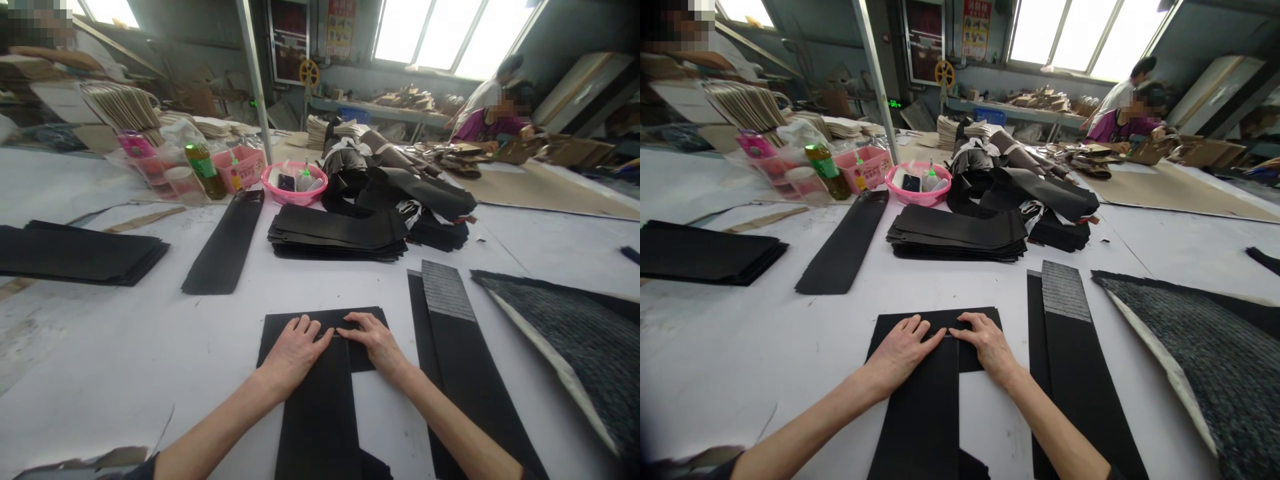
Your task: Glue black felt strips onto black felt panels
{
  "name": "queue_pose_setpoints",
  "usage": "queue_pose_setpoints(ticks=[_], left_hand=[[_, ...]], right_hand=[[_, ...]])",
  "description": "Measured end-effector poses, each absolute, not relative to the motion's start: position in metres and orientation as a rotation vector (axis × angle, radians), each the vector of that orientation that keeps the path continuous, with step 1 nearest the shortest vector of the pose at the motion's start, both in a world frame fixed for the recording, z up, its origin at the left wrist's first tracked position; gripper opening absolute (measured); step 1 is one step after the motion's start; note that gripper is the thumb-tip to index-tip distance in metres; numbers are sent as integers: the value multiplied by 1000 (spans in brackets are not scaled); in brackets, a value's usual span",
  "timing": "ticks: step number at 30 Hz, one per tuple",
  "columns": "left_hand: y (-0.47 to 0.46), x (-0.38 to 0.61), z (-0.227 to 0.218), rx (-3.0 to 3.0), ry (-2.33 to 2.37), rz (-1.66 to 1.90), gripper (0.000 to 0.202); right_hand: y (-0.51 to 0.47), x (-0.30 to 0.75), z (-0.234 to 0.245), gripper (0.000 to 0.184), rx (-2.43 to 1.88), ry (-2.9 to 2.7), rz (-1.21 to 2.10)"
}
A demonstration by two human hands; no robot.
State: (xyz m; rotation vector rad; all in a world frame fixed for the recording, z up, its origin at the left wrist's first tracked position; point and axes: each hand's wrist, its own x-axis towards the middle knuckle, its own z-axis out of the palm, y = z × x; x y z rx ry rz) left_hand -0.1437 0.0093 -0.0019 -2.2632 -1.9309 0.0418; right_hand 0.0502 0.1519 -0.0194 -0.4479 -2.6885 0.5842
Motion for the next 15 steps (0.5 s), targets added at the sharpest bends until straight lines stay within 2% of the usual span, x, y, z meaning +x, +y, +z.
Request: queue_pose_setpoints(ticks=[8, 12, 15], left_hand=[[5, -149, -7, -2247, -1938, -93, 49], [3, -152, -12, -2249, -1952, -280, 41], [3, -156, -15, -2236, -1976, -363, 27]], right_hand=[[161, 46, -11, 38, -629, -2506, 854], [144, 28, -2, 27, -704, -2444, 766], [121, 12, -4, 20, -609, -2576, 606]])
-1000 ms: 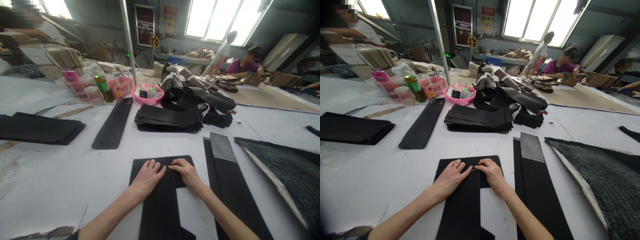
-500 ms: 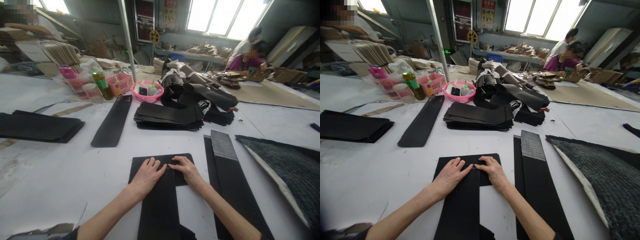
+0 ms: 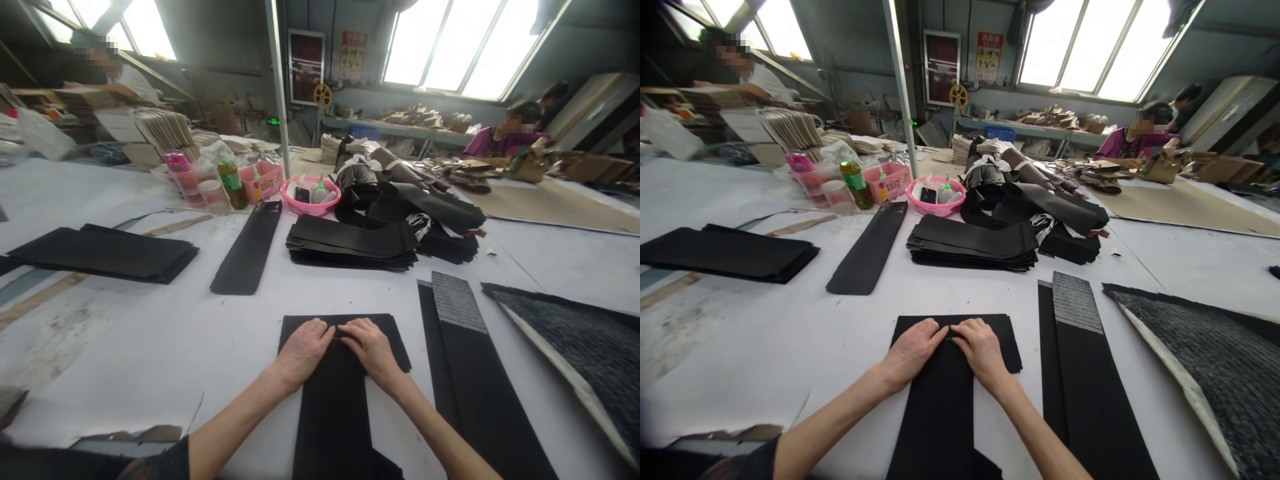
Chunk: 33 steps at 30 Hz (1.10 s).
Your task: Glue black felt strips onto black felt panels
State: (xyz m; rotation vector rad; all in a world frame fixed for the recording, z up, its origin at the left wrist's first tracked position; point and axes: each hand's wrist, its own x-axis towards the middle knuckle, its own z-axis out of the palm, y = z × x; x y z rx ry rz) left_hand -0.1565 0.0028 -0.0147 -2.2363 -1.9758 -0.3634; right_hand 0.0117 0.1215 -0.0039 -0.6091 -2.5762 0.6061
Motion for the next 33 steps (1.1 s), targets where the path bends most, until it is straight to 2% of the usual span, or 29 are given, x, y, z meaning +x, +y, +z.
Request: queue_pose_setpoints(ticks=[5, 12, 23, 29, 33], left_hand=[[-1, -173, -14, -2307, -1958, -444, 17], [-5, -190, -11, -2444, -1760, -466, 25], [-13, -198, -22, -2447, -1674, -364, 37], [-15, -203, -24, -2447, -1875, -547, 34], [-14, -202, -21, -2458, -1794, -446, 34]], right_hand=[[108, 0, -13, 21, -523, -2673, 450], [109, 3, -11, 33, -485, -2783, 297], [109, 3, -11, 40, -438, -2811, 223], [110, 3, -11, 47, -431, -2811, 240], [111, 2, -13, 48, -430, -2819, 242]])
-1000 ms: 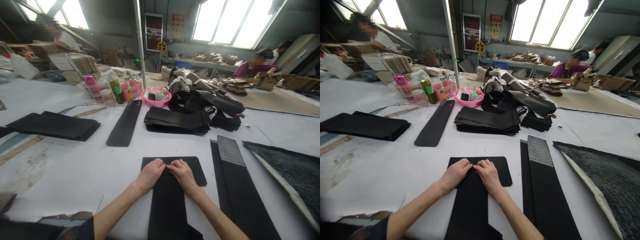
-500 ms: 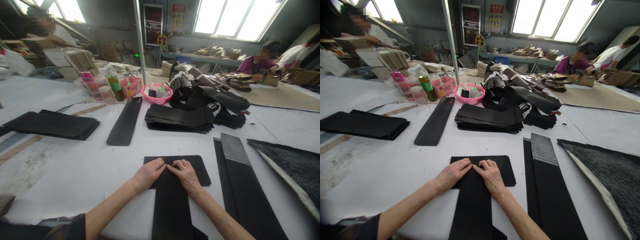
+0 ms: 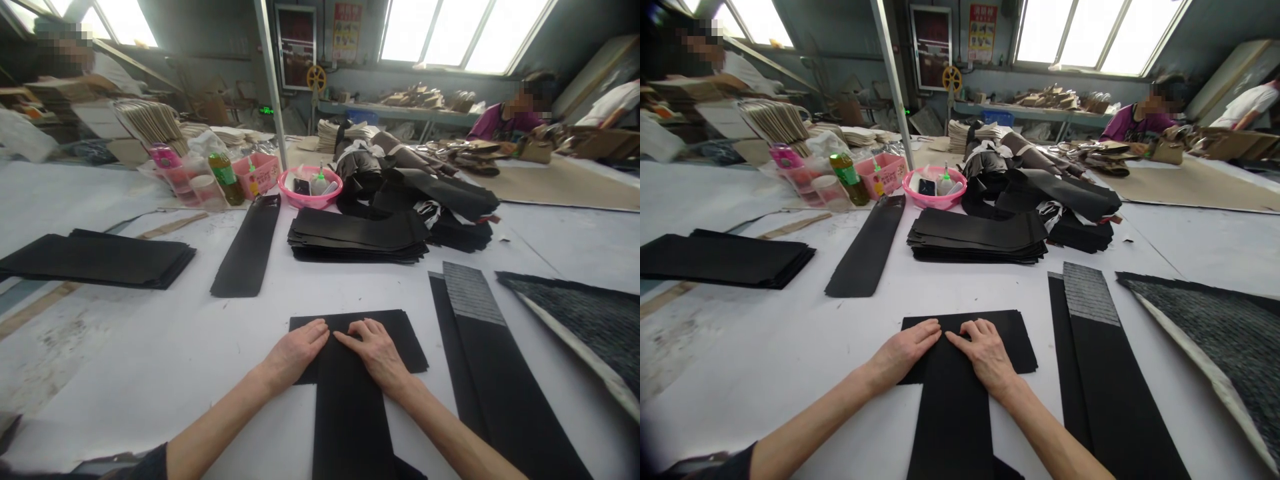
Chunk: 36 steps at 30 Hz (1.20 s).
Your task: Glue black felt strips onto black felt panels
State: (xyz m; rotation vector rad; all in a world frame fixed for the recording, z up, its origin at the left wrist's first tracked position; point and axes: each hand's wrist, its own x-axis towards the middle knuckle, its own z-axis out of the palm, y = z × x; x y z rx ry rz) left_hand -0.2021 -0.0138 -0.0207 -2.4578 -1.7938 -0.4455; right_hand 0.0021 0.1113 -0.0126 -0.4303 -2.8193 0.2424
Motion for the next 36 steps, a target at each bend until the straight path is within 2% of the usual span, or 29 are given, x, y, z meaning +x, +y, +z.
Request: queue_pose_setpoints(ticks=[8, 21, 26, 31, 36], left_hand=[[-15, -189, -21, -2302, -1627, -58, 33], [-24, -187, -18, -2174, -1630, 60, 36], [-28, -187, -21, -2179, -1687, -38, 35], [-29, -187, -30, -2225, -1921, -483, 36], [-34, -190, -31, -2171, -2076, -740, 32]], right_hand=[[110, 0, -10, 42, -384, -2815, 214], [107, 1, -8, 41, -422, -2819, 152], [109, 1, -4, 37, -521, -2827, 289], [118, -10, 13, 14, -795, -2869, 458], [126, -25, 26, 12, -884, -2940, 581]])
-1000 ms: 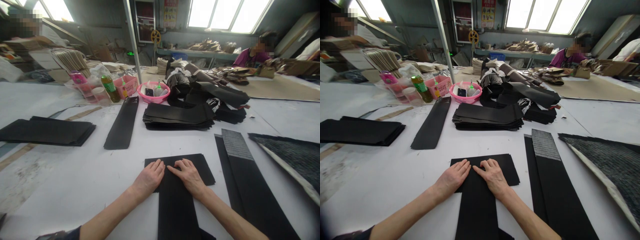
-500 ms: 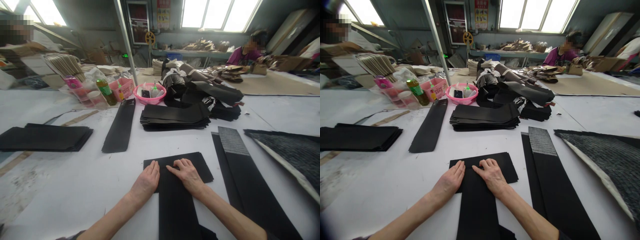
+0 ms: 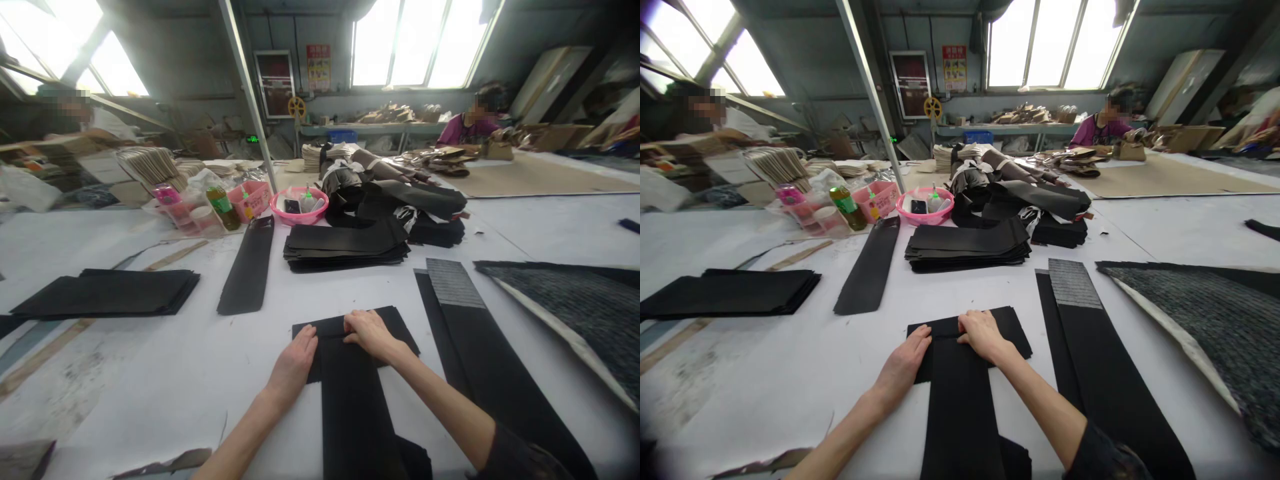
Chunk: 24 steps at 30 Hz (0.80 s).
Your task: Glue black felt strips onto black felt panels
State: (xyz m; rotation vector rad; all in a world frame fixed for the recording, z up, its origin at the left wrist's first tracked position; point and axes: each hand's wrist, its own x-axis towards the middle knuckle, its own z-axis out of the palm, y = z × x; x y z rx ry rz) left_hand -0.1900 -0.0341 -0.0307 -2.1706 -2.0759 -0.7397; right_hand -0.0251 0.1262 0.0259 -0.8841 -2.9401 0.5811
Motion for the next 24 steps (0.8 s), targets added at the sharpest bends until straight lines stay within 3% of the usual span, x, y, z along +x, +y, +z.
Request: queue_pose_setpoints(ticks=[8, 13, 24], left_hand=[[-30, -181, -8, -1958, -2371, -1346, 24], [-20, -161, 11, -2008, -2433, -1577, 19], [-38, -149, 65, -2161, -2424, -1747, 21]], right_hand=[[116, -20, 31, 4, -940, -2804, 840], [100, -14, 48, 12, -854, -2719, 905], [73, 11, 94, 22, -631, -2721, 662]])
